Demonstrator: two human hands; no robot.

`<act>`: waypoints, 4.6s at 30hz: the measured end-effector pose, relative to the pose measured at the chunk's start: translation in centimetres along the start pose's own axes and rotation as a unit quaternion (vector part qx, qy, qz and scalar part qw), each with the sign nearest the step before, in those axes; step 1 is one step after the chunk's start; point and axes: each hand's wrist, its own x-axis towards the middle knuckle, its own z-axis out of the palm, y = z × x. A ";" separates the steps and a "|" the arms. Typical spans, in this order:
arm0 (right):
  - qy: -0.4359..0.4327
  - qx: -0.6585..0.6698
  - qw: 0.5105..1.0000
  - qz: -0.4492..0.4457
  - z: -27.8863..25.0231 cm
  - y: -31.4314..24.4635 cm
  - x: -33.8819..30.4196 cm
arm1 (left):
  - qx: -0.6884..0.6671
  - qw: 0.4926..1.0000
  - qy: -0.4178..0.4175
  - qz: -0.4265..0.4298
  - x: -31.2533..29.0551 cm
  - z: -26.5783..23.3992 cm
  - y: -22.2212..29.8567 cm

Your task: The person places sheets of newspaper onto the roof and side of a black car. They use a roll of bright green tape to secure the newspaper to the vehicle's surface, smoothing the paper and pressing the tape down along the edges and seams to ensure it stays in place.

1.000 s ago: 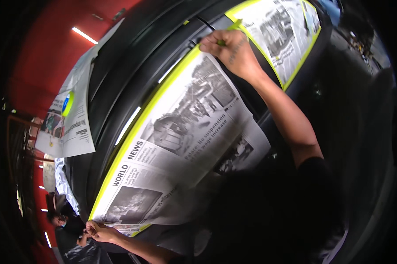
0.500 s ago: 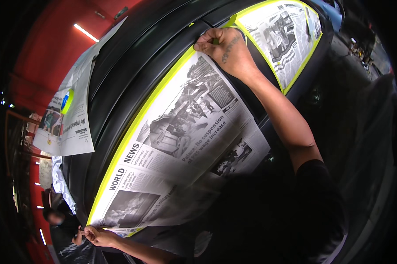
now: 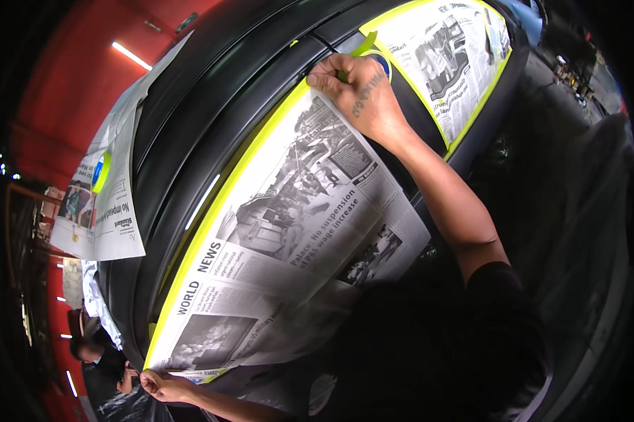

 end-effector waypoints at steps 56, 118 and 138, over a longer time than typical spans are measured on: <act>0.043 0.025 0.998 -0.026 0.5 0.3 0.2 | 0.077 0.994 0.004 0.075 0.5 -0.7 -0.7; 0.072 0.067 0.995 -0.008 0.8 0.9 -1.7 | 0.060 0.997 0.005 0.047 1.4 -0.6 -0.1; 0.073 0.034 0.997 0.000 0.7 0.7 -1.1 | 0.020 0.999 0.030 -0.001 0.7 1.3 1.1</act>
